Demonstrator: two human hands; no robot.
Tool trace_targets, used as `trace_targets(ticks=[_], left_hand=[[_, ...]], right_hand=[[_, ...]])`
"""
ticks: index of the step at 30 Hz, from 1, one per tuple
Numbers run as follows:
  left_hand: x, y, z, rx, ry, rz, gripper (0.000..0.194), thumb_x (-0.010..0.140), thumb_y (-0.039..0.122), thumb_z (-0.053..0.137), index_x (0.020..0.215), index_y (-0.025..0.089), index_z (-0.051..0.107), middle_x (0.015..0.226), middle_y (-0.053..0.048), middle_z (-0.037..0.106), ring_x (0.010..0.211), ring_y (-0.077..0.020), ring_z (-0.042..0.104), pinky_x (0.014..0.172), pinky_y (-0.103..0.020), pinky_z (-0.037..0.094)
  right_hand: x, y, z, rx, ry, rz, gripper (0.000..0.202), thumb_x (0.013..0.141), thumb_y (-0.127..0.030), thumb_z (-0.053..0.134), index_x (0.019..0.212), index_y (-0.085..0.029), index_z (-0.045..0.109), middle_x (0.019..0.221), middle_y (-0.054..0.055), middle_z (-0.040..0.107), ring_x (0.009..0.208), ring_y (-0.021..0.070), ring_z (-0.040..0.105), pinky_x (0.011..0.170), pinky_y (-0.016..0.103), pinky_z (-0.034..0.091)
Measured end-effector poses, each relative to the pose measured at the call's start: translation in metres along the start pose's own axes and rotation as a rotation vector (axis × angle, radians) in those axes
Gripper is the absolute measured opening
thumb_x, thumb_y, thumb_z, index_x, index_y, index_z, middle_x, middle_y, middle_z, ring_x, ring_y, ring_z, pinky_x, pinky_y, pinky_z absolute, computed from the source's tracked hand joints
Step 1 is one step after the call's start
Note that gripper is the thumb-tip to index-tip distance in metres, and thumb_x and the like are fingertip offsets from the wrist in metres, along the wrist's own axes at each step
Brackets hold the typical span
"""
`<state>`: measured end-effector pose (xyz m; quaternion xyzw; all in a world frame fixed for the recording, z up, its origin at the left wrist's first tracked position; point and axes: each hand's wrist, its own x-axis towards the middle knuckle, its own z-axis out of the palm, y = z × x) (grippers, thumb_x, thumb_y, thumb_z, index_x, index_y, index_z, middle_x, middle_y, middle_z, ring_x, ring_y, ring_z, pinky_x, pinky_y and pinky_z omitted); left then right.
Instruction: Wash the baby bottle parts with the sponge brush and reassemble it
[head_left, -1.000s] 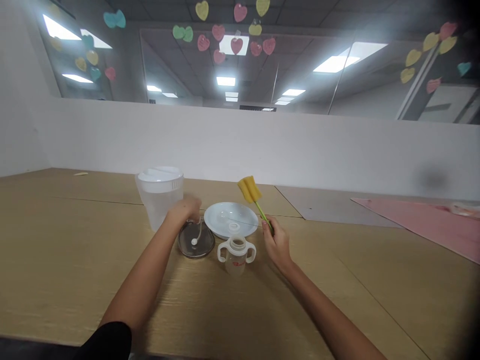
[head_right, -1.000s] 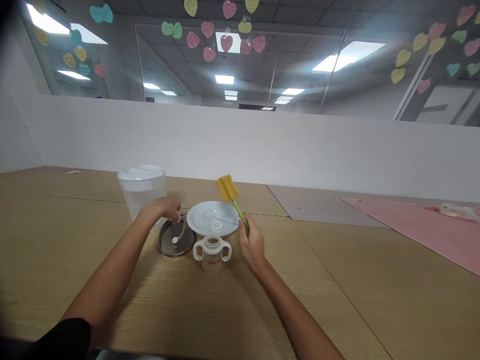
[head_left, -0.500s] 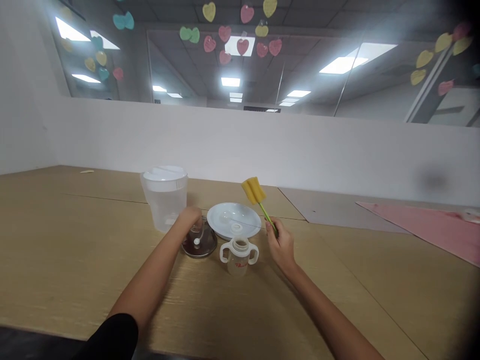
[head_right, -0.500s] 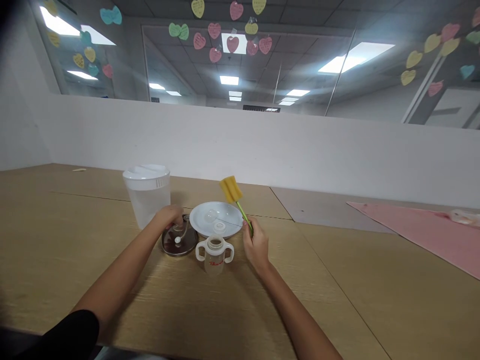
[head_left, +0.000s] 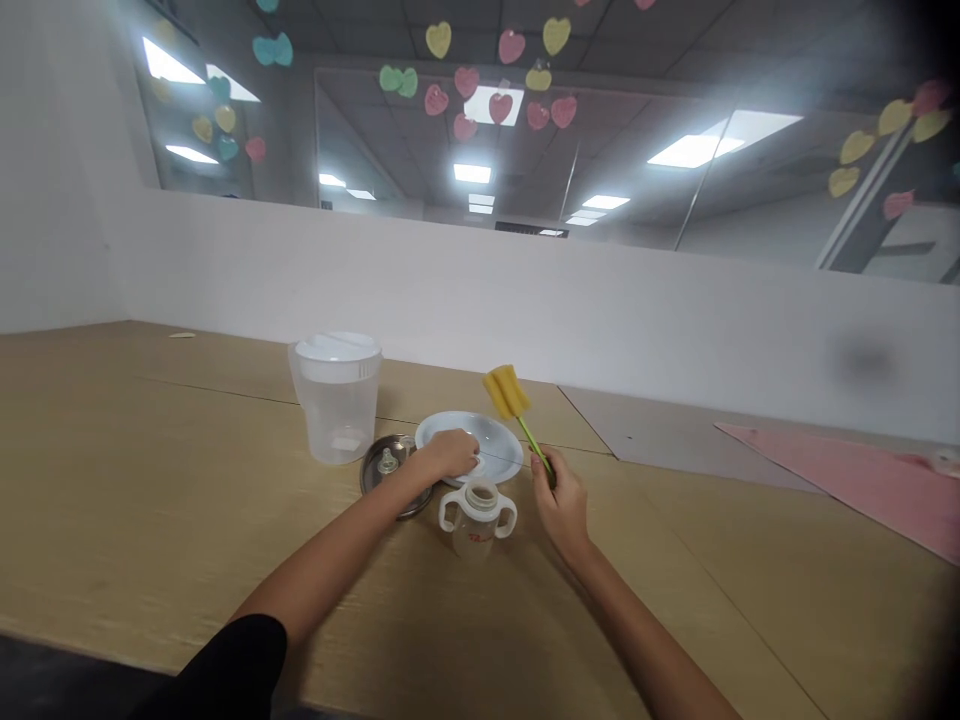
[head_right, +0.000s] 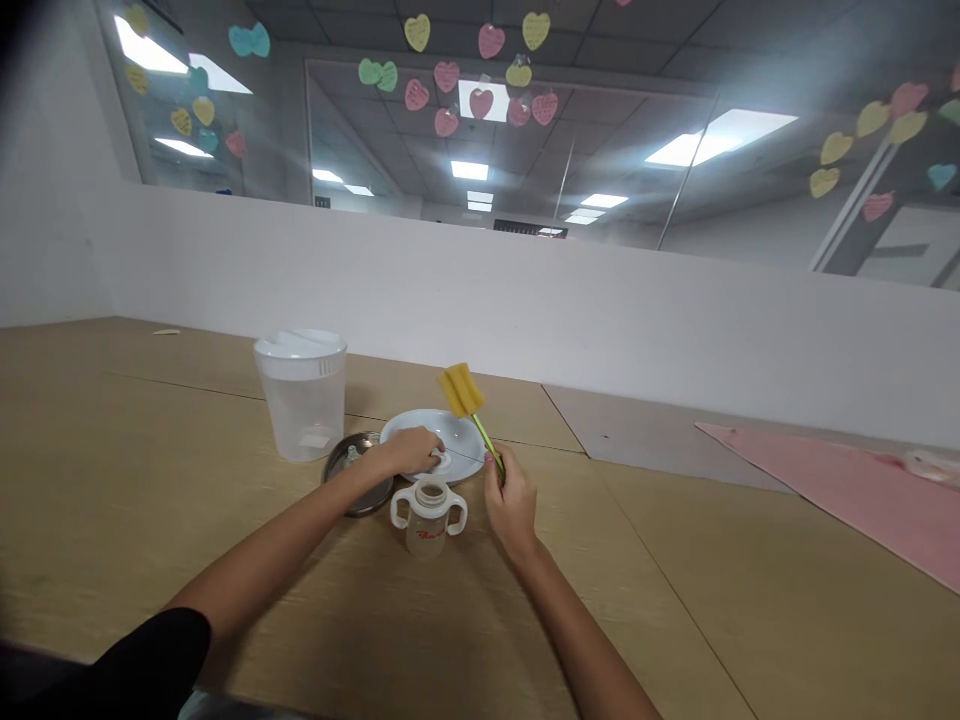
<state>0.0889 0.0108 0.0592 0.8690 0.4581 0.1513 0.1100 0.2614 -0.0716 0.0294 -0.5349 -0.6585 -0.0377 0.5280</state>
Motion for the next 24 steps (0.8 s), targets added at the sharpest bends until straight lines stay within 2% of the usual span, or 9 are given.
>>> trace_targets(ticks=[4, 8, 11, 13, 14, 17, 20, 22, 24], left_hand=[[0.007, -0.011, 0.011, -0.062, -0.098, -0.017, 0.009, 0.064, 0.020, 0.066, 0.071, 0.016, 0.071, 0.077, -0.008, 0.070, 0.071, -0.0222, 0.064, 0.062, -0.028, 0.046], [0.007, -0.016, 0.005, -0.101, -0.080, 0.007, 0.005, 0.063, 0.020, 0.067, 0.064, 0.015, 0.068, 0.066, -0.007, 0.066, 0.066, -0.0221, 0.062, 0.064, -0.030, 0.046], [0.004, -0.017, -0.013, -0.152, 0.031, 0.075, 0.012, 0.072, 0.023, 0.060, 0.074, 0.015, 0.068, 0.077, -0.006, 0.065, 0.085, -0.0232, 0.060, 0.077, -0.030, 0.046], [0.001, -0.018, -0.031, -0.187, 0.140, 0.113, 0.021, 0.081, 0.028, 0.050, 0.086, 0.016, 0.067, 0.089, -0.006, 0.063, 0.104, -0.0234, 0.053, 0.089, -0.031, 0.042], [-0.002, -0.018, -0.040, -0.219, 0.190, 0.126, 0.026, 0.084, 0.032, 0.046, 0.090, 0.016, 0.065, 0.093, -0.006, 0.062, 0.107, -0.0228, 0.050, 0.091, -0.032, 0.041], [-0.012, -0.014, -0.065, -0.528, 0.323, 0.169, 0.032, 0.087, 0.041, 0.041, 0.090, 0.015, 0.059, 0.091, -0.006, 0.060, 0.093, -0.0186, 0.055, 0.082, -0.032, 0.047], [-0.025, -0.003, -0.080, -0.853, 0.363, 0.222, 0.032, 0.086, 0.045, 0.044, 0.094, 0.016, 0.054, 0.093, -0.006, 0.059, 0.087, -0.0149, 0.057, 0.075, -0.028, 0.049], [-0.032, 0.006, -0.084, -0.892, 0.394, 0.226, 0.034, 0.086, 0.046, 0.045, 0.100, 0.016, 0.053, 0.096, -0.006, 0.059, 0.088, -0.0144, 0.057, 0.076, -0.028, 0.049], [-0.035, 0.012, -0.082, -0.819, 0.442, 0.206, 0.037, 0.085, 0.048, 0.048, 0.104, 0.017, 0.054, 0.094, -0.006, 0.061, 0.086, -0.0148, 0.057, 0.076, -0.028, 0.048]], right_hand=[[-0.005, 0.000, 0.001, -0.018, 0.043, -0.087, 0.034, 0.088, -0.039, 0.038, 0.098, -0.015, 0.060, 0.078, 0.005, 0.065, 0.060, 0.0140, 0.054, 0.060, 0.025, 0.043], [-0.008, -0.002, 0.001, -0.005, 0.070, -0.095, 0.033, 0.088, -0.038, 0.038, 0.097, -0.015, 0.061, 0.074, 0.004, 0.064, 0.055, 0.0124, 0.051, 0.057, 0.024, 0.042], [-0.006, -0.003, -0.001, 0.023, 0.112, -0.021, 0.034, 0.088, -0.040, 0.039, 0.098, -0.015, 0.060, 0.076, 0.004, 0.063, 0.058, 0.0130, 0.051, 0.058, 0.024, 0.042], [-0.004, -0.002, -0.002, 0.050, 0.136, 0.024, 0.036, 0.088, -0.042, 0.039, 0.098, -0.015, 0.060, 0.077, 0.004, 0.063, 0.062, 0.0139, 0.053, 0.060, 0.025, 0.043], [-0.003, -0.002, -0.002, 0.063, 0.141, 0.038, 0.036, 0.088, -0.042, 0.039, 0.099, -0.015, 0.060, 0.077, 0.004, 0.063, 0.064, 0.0143, 0.053, 0.061, 0.025, 0.043], [-0.005, -0.001, 0.000, 0.074, 0.124, 0.043, 0.036, 0.088, -0.042, 0.039, 0.100, -0.014, 0.060, 0.078, 0.004, 0.063, 0.065, 0.0142, 0.054, 0.061, 0.024, 0.044], [-0.010, -0.001, 0.005, 0.035, 0.054, -0.024, 0.035, 0.089, -0.039, 0.039, 0.100, -0.015, 0.061, 0.078, 0.004, 0.065, 0.063, 0.0140, 0.056, 0.062, 0.025, 0.045], [-0.013, -0.002, 0.007, 0.013, 0.018, -0.092, 0.034, 0.089, -0.038, 0.039, 0.101, -0.016, 0.062, 0.081, 0.006, 0.067, 0.065, 0.0150, 0.058, 0.065, 0.027, 0.047], [-0.015, 0.000, 0.008, 0.005, 0.014, -0.148, 0.034, 0.089, -0.036, 0.039, 0.102, -0.017, 0.063, 0.085, 0.008, 0.068, 0.070, 0.0165, 0.061, 0.068, 0.028, 0.048]])
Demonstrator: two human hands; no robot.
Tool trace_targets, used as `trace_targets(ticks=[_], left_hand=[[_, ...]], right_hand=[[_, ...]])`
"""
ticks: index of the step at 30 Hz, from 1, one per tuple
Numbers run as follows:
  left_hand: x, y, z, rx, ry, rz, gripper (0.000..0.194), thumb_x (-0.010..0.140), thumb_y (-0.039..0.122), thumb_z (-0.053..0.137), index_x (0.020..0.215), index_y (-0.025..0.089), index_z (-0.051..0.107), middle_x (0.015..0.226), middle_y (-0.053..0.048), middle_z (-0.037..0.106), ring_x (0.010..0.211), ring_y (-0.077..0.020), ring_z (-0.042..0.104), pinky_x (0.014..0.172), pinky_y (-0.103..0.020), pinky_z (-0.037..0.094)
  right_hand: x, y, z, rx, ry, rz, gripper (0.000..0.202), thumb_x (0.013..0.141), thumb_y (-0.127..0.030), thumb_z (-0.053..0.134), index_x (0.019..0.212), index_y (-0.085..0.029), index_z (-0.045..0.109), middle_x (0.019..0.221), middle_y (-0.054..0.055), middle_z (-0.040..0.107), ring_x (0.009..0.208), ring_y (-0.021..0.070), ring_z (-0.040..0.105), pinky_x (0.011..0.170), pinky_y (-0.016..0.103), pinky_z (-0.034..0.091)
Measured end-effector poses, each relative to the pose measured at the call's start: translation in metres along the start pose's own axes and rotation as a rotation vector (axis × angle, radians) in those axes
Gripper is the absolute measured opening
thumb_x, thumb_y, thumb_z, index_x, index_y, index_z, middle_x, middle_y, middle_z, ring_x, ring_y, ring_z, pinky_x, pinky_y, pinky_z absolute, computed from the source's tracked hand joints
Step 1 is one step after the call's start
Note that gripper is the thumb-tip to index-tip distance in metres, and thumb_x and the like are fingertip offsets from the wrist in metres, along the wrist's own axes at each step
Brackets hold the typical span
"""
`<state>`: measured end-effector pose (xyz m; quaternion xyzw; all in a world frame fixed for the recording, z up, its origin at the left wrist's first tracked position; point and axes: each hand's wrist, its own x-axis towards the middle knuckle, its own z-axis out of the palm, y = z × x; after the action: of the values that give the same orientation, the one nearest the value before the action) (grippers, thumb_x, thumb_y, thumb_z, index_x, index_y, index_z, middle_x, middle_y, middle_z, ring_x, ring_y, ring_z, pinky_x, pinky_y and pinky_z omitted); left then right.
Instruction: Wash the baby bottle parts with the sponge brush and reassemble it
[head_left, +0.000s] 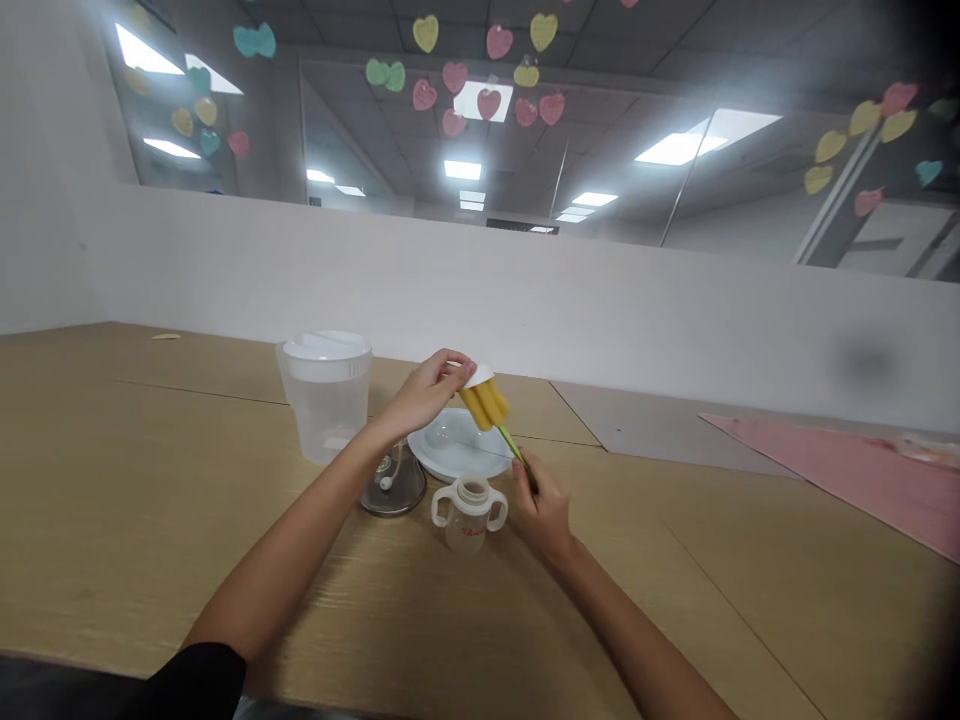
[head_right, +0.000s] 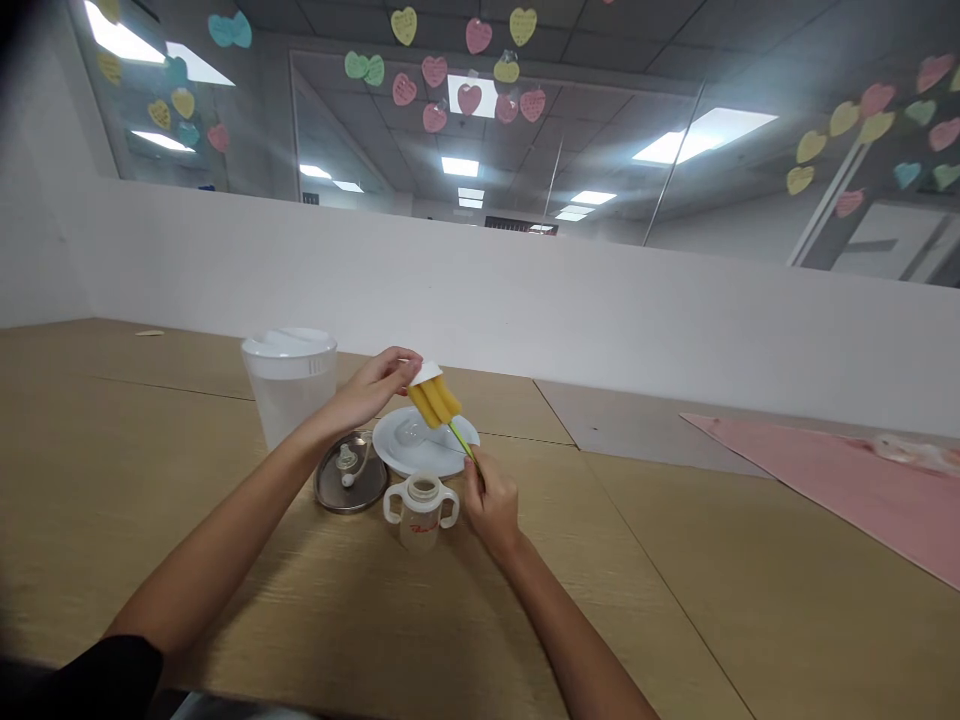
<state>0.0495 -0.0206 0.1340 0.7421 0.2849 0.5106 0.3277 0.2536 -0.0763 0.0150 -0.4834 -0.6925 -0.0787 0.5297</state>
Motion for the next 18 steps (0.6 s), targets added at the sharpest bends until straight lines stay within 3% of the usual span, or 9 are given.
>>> trace_targets(ticks=[3, 7, 11, 13, 18], left_hand=[[0.000, -0.005, 0.007, 0.126, 0.013, 0.021, 0.042, 0.084, 0.048, 0.049, 0.112, 0.018, 0.052, 0.089, -0.005, 0.063, 0.080, -0.0147, 0.058, 0.074, -0.028, 0.047], [0.004, -0.019, 0.008, 0.118, 0.002, 0.058, 0.047, 0.086, 0.042, 0.048, 0.126, 0.019, 0.041, 0.090, -0.005, 0.064, 0.077, -0.0135, 0.059, 0.072, -0.025, 0.047], [0.007, -0.026, -0.005, 0.323, 0.209, 0.077, 0.057, 0.082, 0.043, 0.054, 0.130, 0.020, 0.035, 0.100, -0.007, 0.061, 0.081, -0.0153, 0.059, 0.078, -0.030, 0.046], [0.006, -0.026, -0.013, 0.462, 0.255, 0.093, 0.059, 0.081, 0.044, 0.055, 0.131, 0.021, 0.035, 0.103, -0.008, 0.060, 0.085, -0.0173, 0.058, 0.081, -0.033, 0.045], [0.000, -0.018, -0.018, 0.584, 0.099, 0.102, 0.058, 0.083, 0.041, 0.052, 0.134, 0.021, 0.031, 0.107, -0.009, 0.059, 0.089, -0.0194, 0.058, 0.082, -0.034, 0.045]], right_hand=[[-0.001, 0.004, 0.000, -0.005, 0.001, -0.029, 0.033, 0.089, -0.035, 0.040, 0.103, -0.017, 0.063, 0.086, 0.008, 0.069, 0.071, 0.0172, 0.062, 0.067, 0.029, 0.049], [0.002, 0.008, -0.001, -0.034, -0.024, -0.006, 0.033, 0.090, -0.035, 0.038, 0.104, -0.017, 0.063, 0.088, 0.008, 0.069, 0.070, 0.0170, 0.062, 0.066, 0.028, 0.049], [0.007, 0.004, -0.001, -0.099, -0.070, 0.046, 0.035, 0.090, -0.035, 0.036, 0.102, -0.016, 0.063, 0.089, 0.008, 0.069, 0.073, 0.0177, 0.062, 0.066, 0.027, 0.047], [0.009, 0.000, -0.002, -0.093, -0.052, 0.098, 0.036, 0.090, -0.037, 0.035, 0.103, -0.016, 0.062, 0.089, 0.007, 0.069, 0.074, 0.0183, 0.062, 0.066, 0.027, 0.046], [0.012, -0.006, -0.004, -0.025, 0.001, 0.172, 0.040, 0.091, -0.039, 0.031, 0.113, -0.015, 0.055, 0.093, 0.008, 0.068, 0.077, 0.0196, 0.062, 0.068, 0.029, 0.046]])
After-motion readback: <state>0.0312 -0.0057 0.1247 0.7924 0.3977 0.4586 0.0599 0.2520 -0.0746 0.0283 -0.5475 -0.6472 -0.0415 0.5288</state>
